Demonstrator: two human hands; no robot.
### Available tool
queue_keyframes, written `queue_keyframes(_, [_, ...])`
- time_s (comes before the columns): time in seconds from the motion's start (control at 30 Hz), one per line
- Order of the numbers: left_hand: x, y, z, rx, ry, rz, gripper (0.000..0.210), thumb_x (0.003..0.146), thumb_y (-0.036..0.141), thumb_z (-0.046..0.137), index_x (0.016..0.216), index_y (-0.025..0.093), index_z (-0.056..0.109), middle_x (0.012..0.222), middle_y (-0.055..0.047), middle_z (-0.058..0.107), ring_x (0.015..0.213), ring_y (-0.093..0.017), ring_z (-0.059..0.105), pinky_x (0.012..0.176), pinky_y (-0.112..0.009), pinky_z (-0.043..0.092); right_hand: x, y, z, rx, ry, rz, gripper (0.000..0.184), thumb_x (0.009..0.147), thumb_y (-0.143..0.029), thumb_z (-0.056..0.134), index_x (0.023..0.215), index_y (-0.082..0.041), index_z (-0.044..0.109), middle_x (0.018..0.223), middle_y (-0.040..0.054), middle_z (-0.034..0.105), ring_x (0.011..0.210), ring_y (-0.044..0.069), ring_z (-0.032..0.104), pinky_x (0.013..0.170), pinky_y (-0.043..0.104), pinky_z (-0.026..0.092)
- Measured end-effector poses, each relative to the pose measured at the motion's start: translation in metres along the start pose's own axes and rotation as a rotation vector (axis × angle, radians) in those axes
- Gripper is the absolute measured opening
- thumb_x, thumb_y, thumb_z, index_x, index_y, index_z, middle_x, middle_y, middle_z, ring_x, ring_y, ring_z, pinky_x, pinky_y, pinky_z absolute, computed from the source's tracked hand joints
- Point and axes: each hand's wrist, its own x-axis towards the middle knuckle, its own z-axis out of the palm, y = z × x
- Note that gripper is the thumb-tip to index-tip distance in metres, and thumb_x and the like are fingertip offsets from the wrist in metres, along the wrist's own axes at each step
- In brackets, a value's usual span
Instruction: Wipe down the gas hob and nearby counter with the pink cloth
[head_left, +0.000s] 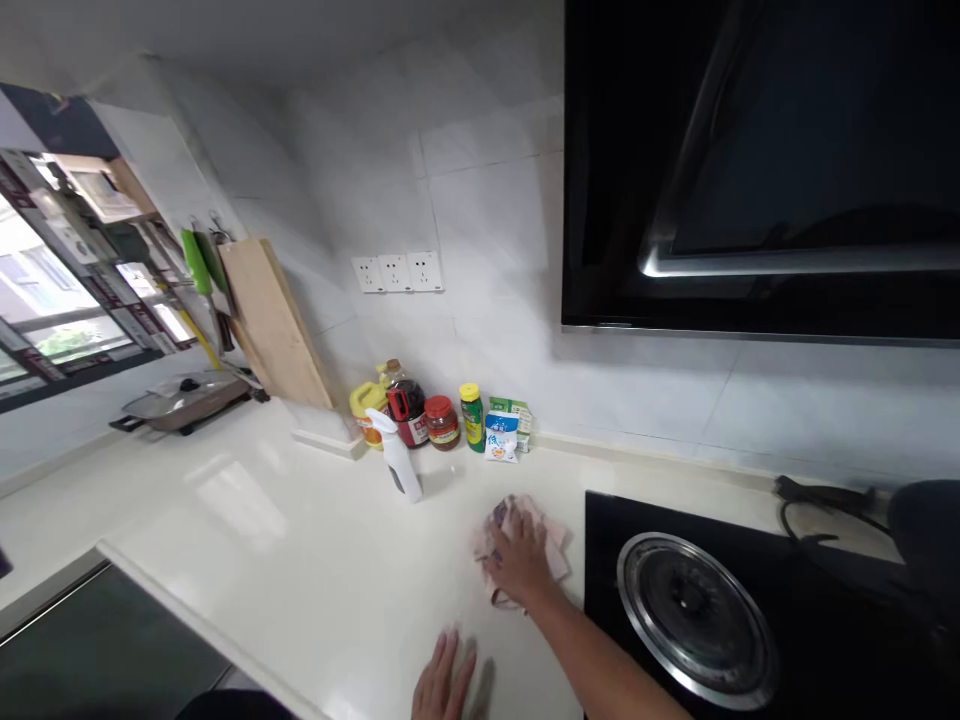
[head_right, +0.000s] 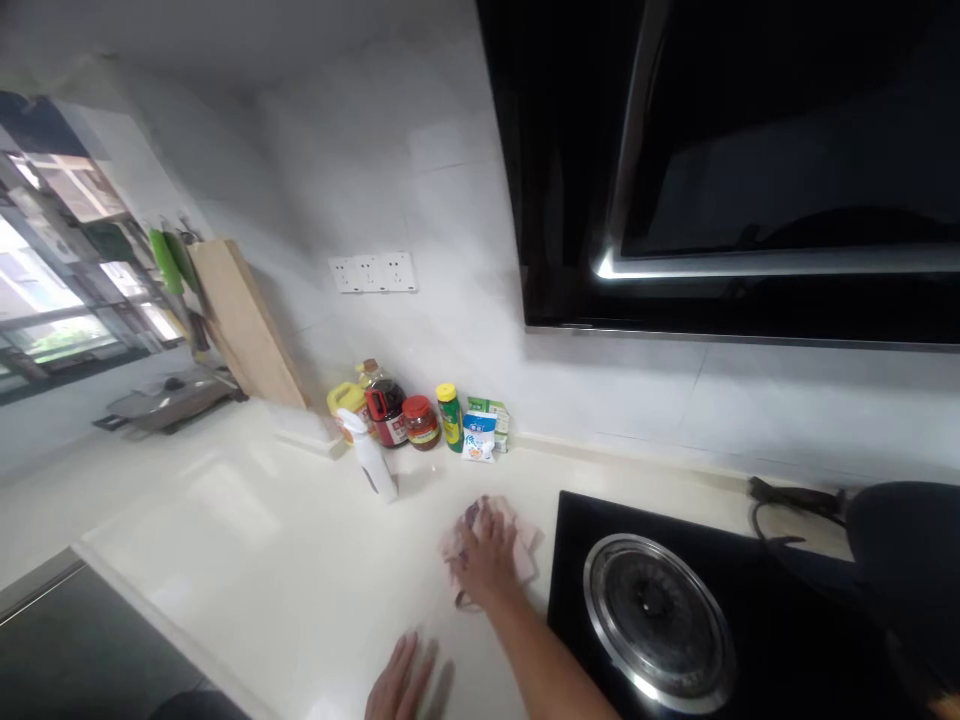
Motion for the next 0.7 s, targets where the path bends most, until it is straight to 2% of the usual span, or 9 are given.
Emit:
queue_keyframes(0.13, [0.013,0.005,-0.019,-0.063,-0.002,-0.091,0.076,0.096,0.049,0.049,0.163,0.020,0.027,0.166,-0.016,0.042,0.151,-0.033,0.043,0.102,-0.046,0.056,-0.025,-0.037,0.007,0.043,-0.066,-0.109,0.044,0.098,-0.045,0.066,0.135,-0.020,0.060,0.137,0.0099,0.061,0.117,0.025,0.063,0.098,0.049,0.056])
queue_keyframes(0.27, [0.019,0.004,-0.032,-0.096,-0.016,-0.104,0.086,0.093,0.059,0.055,0.164,0.022,0.025,0.162,-0.015,0.048,0.148,-0.034,0.047,0.103,-0.047,0.055,-0.070,-0.060,0.030,0.078,-0.081,-0.182,0.055,0.099,-0.044,0.061,0.151,-0.032,0.050,0.161,0.0084,0.046,0.144,0.034,0.046,0.119,0.060,0.036])
queue_keyframes(0.33, [0.020,0.003,-0.035,-0.065,-0.051,-0.084,0.081,0.094,0.060,0.053,0.163,0.024,0.029,0.158,-0.013,0.053,0.144,-0.032,0.052,0.099,-0.044,0.055,-0.099,-0.057,0.054,0.091,-0.028,-0.202,0.056,0.100,-0.042,0.056,0.155,-0.038,0.046,0.164,0.0049,0.044,0.148,0.034,0.042,0.122,0.059,0.033])
queue_keyframes(0.4, [0.020,0.002,-0.036,-0.016,-0.073,-0.018,0.070,0.096,0.057,0.050,0.160,0.030,0.037,0.151,-0.008,0.061,0.136,-0.028,0.059,0.096,-0.041,0.052,-0.130,-0.044,0.080,0.082,0.042,-0.213,0.048,0.101,-0.043,0.052,0.149,-0.043,0.053,0.160,0.0021,0.050,0.144,0.034,0.049,0.120,0.057,0.037])
queue_keyframes(0.47, [0.021,0.001,-0.036,0.022,-0.059,0.068,0.058,0.098,0.052,0.051,0.154,0.037,0.046,0.144,-0.003,0.068,0.128,-0.024,0.065,0.097,-0.039,0.049,-0.156,-0.023,0.094,0.064,0.073,-0.227,0.042,0.102,-0.041,0.051,0.143,-0.047,0.059,0.152,-0.0012,0.059,0.136,0.031,0.058,0.119,0.054,0.040])
queue_keyframes(0.57, [0.024,0.001,-0.037,0.034,-0.017,0.119,0.048,0.099,0.045,0.052,0.147,0.041,0.054,0.140,-0.002,0.070,0.126,-0.021,0.065,0.101,-0.038,0.043,-0.164,0.007,0.080,0.064,-0.010,-0.296,0.046,0.100,-0.043,0.055,0.146,-0.047,0.056,0.155,-0.0026,0.056,0.138,0.029,0.056,0.121,0.050,0.037])
queue_keyframes(0.63, [0.027,0.003,-0.040,0.038,-0.015,0.110,0.047,0.101,0.044,0.049,0.146,0.037,0.055,0.140,-0.003,0.070,0.128,-0.021,0.064,0.103,-0.038,0.041,-0.144,0.021,0.051,0.057,-0.113,-0.309,0.055,0.095,-0.051,0.062,0.149,-0.043,0.053,0.162,0.0004,0.047,0.146,0.032,0.047,0.124,0.052,0.033])
queue_keyframes(0.67, [0.028,0.004,-0.042,0.042,-0.018,0.105,0.047,0.101,0.043,0.047,0.147,0.035,0.054,0.140,-0.004,0.070,0.129,-0.021,0.063,0.104,-0.038,0.041,-0.128,0.026,0.036,0.035,-0.146,-0.257,0.059,0.093,-0.054,0.065,0.149,-0.039,0.053,0.163,0.0035,0.046,0.147,0.033,0.045,0.124,0.053,0.031])
queue_keyframes(0.7, [0.029,0.005,-0.043,0.047,-0.023,0.100,0.047,0.102,0.043,0.046,0.148,0.034,0.053,0.140,-0.004,0.070,0.130,-0.020,0.063,0.105,-0.037,0.040,-0.111,0.029,0.022,-0.005,-0.169,-0.182,0.057,0.094,-0.054,0.067,0.147,-0.035,0.056,0.160,0.0070,0.049,0.143,0.033,0.048,0.122,0.053,0.035])
